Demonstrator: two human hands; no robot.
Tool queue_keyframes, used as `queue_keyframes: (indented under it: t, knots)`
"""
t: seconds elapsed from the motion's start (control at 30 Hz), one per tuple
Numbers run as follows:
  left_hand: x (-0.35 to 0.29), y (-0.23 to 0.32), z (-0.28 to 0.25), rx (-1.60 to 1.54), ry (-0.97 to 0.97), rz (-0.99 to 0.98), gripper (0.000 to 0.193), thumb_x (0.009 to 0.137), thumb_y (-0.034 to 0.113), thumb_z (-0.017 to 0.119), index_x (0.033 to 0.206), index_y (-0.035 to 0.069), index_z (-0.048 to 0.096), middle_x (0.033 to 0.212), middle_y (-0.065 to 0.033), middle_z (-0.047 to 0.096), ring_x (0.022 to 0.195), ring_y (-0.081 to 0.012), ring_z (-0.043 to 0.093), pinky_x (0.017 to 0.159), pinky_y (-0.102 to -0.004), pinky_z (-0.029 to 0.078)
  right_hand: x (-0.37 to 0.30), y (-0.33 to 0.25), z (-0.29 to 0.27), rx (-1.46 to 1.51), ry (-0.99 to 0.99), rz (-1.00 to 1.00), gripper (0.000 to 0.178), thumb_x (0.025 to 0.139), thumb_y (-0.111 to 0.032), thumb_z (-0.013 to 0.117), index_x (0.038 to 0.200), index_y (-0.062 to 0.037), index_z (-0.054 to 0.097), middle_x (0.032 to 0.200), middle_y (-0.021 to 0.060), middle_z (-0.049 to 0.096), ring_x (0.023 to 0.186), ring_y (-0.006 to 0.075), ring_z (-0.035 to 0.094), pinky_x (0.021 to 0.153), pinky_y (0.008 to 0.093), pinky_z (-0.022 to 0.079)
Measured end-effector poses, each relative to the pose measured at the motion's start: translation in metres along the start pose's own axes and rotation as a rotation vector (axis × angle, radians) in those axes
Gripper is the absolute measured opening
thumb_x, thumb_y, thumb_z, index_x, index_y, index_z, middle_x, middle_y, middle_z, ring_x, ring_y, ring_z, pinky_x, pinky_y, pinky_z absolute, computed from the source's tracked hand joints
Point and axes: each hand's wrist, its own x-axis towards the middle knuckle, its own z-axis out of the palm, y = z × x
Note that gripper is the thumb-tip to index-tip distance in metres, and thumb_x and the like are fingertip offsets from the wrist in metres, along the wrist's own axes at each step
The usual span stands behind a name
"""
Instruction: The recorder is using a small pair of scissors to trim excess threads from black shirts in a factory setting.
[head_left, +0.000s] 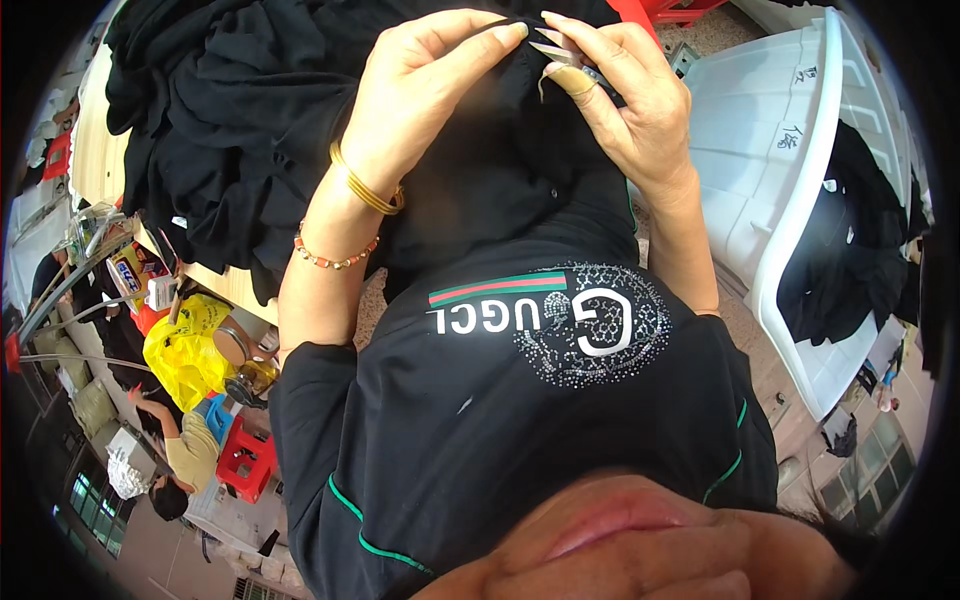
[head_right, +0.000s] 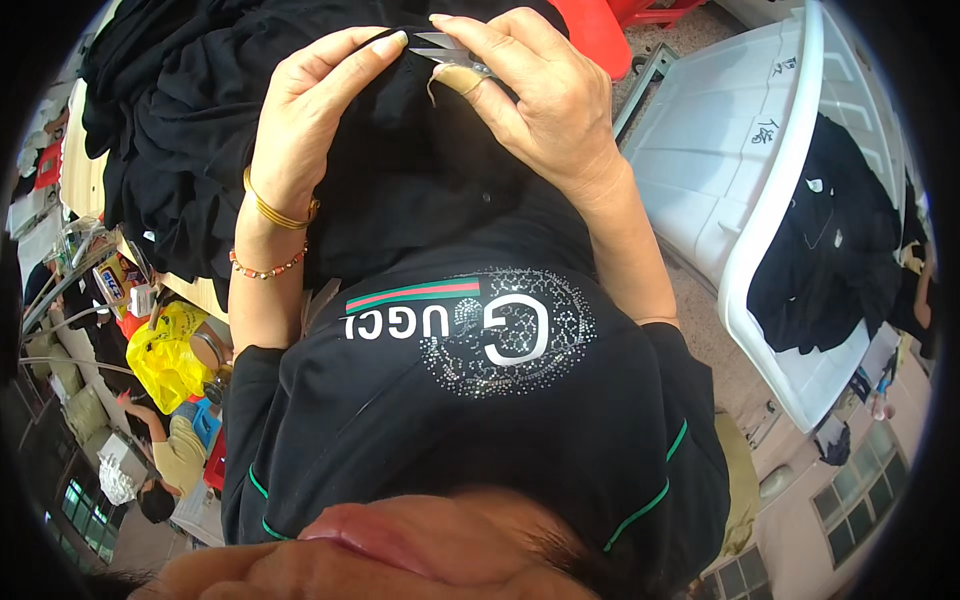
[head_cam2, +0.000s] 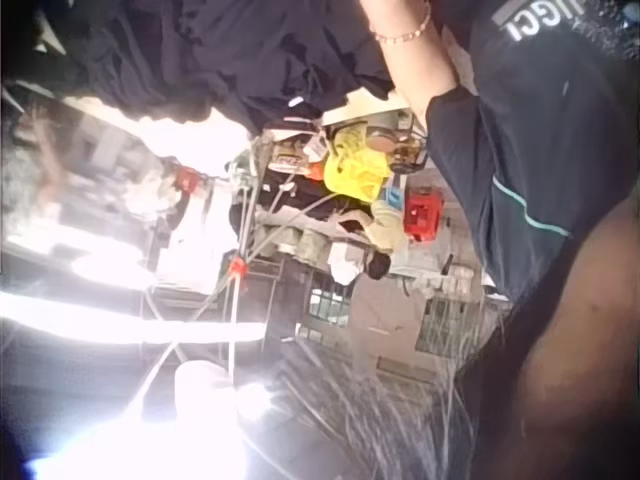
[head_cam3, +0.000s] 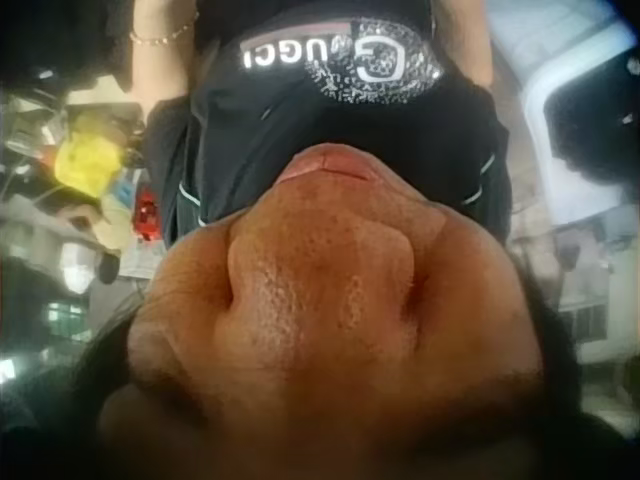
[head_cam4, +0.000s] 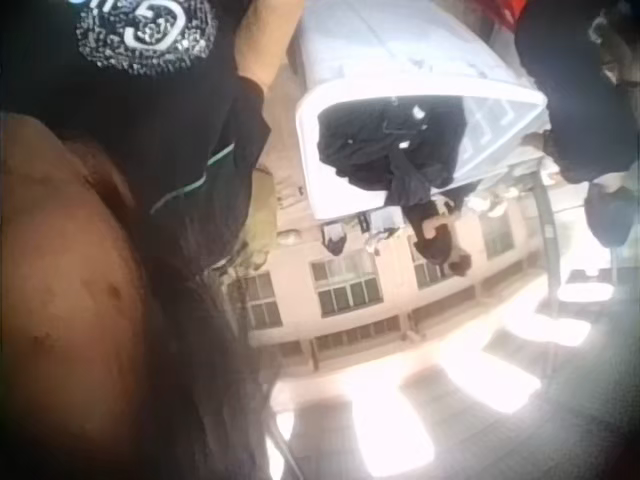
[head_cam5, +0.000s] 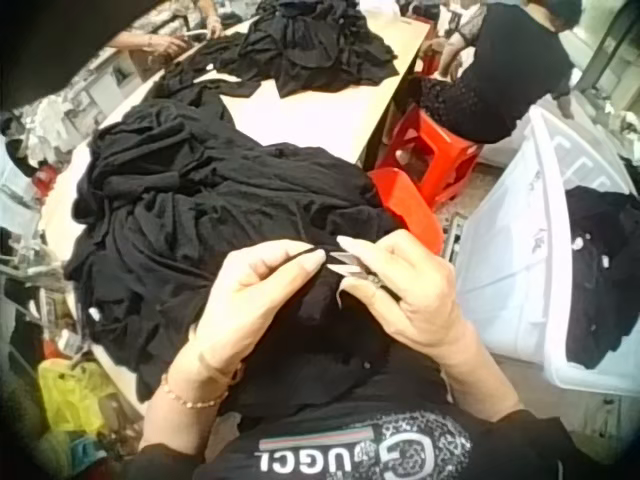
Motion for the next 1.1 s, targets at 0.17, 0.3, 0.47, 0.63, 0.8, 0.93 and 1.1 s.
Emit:
queue_keyframes:
  t: [0.17, 0.3, 0.47, 0.63, 0.8, 0.93, 1.1]
  knots:
    - [-0.001, 0.006, -0.002, 0.034, -0.037, -0.007, 0.022, 0.1, 0.009, 0.066, 0.119, -0.002, 0.072, 0.111, -0.0043, 0.074, 0.103, -0.0101, 0.068, 0.094, -0.0216, 0.051, -0.001, 0.007, -0.001, 0.03, -0.033, 0.041, 0.035, 0.089, -0.01, 0.078, 0.124, -0.0064, 0.074, 0.092, 0.0059, 0.069, 0.077, 0.0144, 0.065, 0.068, 0.0258, 0.052]
    - [-0.009, 0.044, 0.009, 0.375, -0.168, 0.053, 0.031, 0.1, 0.02, 0.068, 0.118, -0.004, 0.068, 0.094, -0.0055, 0.073, 0.087, -0.0098, 0.064, 0.078, -0.0264, 0.052, -0.002, 0.018, 0.003, -0.035, 0.066, 0.015, 0.025, 0.083, -0.022, 0.081, 0.106, -0.014, 0.076, 0.092, 0.0016, 0.071, 0.075, 0.0191, 0.068, 0.061, 0.0306, 0.054]
    - [-0.033, 0.059, -0.003, 1.199, -0.057, 0.357, 0.012, 0.092, 0.013, 0.07, 0.102, 0.007, 0.072, 0.086, -0.0118, 0.07, 0.084, -0.0328, 0.066, 0.082, -0.0402, 0.048, 0.004, 0.005, 0.012, -0.047, 0.053, 0.002, 0.031, 0.083, -0.022, 0.08, 0.11, -0.0072, 0.074, 0.088, 0.006, 0.065, 0.077, 0.0249, 0.066, 0.065, 0.0351, 0.055]
    - [-0.032, 0.067, -0.005, 1.251, -0.026, 0.318, 0.012, 0.091, 0.015, 0.073, 0.092, 0.003, 0.072, 0.087, -0.0114, 0.072, 0.081, -0.0302, 0.065, 0.085, -0.0374, 0.046, -0.005, 0.011, 0.002, -0.075, 0.096, 0.051, 0.044, 0.082, -0.02, 0.081, 0.123, -0.0061, 0.07, 0.09, 0.0079, 0.064, 0.076, 0.0266, 0.065, 0.063, 0.0367, 0.053]
    - [-0.038, 0.066, -0.012, 1.123, 0.03, 0.257, 0.016, 0.093, 0.018, 0.074, 0.095, 0.002, 0.073, 0.089, -0.0144, 0.073, 0.08, -0.0348, 0.066, 0.077, -0.0396, 0.051, -0.003, 0.0, 0.004, -0.044, 0.121, 0.081, 0.048, 0.084, -0.023, 0.081, 0.127, -0.0076, 0.067, 0.088, 0.0069, 0.063, 0.077, 0.0253, 0.066, 0.063, 0.0367, 0.053]
    - [-0.036, 0.056, -0.019, 0.896, 0.035, 0.144, 0.02, 0.097, 0.016, 0.071, 0.101, -0.003, 0.072, 0.089, -0.0167, 0.073, 0.073, -0.0259, 0.066, 0.072, -0.0333, 0.051, 0.0, -0.003, 0.005, 0.017, 0.178, 0.045, 0.044, 0.082, -0.02, 0.083, 0.121, -0.0067, 0.068, 0.088, 0.0067, 0.063, 0.079, 0.0237, 0.067, 0.066, 0.0361, 0.055]
    - [-0.027, 0.054, -0.031, 0.621, 0.026, 0.077, 0.019, 0.102, 0.011, 0.065, 0.102, -0.007, 0.068, 0.085, -0.0006, 0.062, 0.076, -0.0067, 0.051, 0.07, -0.022, 0.044, 0.003, -0.004, 0.009, 0.062, 0.216, -0.025, 0.038, 0.078, -0.023, 0.083, 0.112, -0.0104, 0.072, 0.09, 0.0076, 0.066, 0.083, 0.0266, 0.068, 0.069, 0.0364, 0.056]
